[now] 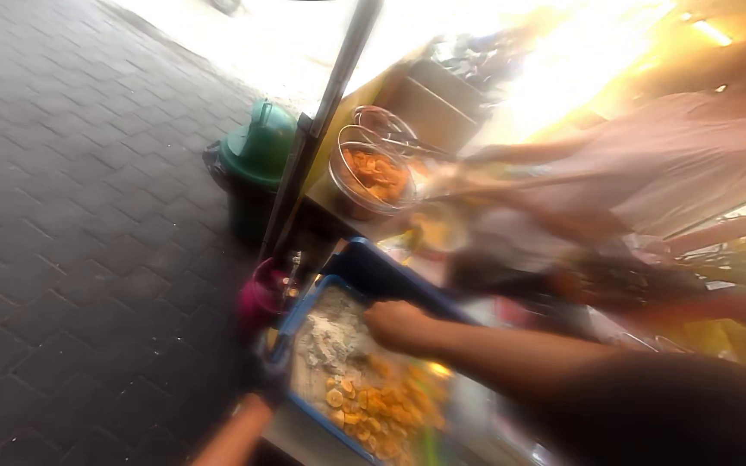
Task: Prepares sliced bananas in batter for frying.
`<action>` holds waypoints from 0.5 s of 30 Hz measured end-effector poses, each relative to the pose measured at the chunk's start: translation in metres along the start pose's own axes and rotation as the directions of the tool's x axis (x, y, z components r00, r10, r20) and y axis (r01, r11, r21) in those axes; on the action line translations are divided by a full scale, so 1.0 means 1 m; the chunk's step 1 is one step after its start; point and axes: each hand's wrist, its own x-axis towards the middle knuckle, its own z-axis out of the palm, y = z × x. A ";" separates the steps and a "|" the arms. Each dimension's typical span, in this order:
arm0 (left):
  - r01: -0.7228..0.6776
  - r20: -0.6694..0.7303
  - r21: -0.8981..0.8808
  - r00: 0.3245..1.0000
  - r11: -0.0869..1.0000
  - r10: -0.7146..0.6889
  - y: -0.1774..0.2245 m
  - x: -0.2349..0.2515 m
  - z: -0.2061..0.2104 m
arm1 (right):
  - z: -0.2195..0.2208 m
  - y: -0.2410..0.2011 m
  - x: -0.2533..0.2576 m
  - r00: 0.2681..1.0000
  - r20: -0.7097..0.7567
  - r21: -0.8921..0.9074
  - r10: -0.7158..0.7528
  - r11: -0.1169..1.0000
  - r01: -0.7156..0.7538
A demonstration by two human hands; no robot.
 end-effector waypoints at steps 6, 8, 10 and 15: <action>0.032 0.091 0.094 0.995 0.995 -0.040 0.003 -0.004 -0.006 | 0.029 -0.014 -0.005 1.000 -0.019 0.006 0.009 1.000 -0.009; -0.027 0.039 0.126 0.999 0.992 0.022 -0.003 -0.002 -0.003 | 0.026 -0.009 -0.022 0.999 -0.054 -0.028 -0.005 1.000 0.004; -0.030 0.075 0.142 0.997 0.989 0.019 0.003 -0.005 -0.006 | 0.020 -0.001 -0.044 0.997 -0.074 -0.063 -0.015 0.998 0.011; 0.006 0.100 0.129 0.995 0.992 -0.019 0.018 -0.014 -0.014 | -0.005 0.025 -0.099 0.994 -0.108 -0.165 -0.022 0.986 0.004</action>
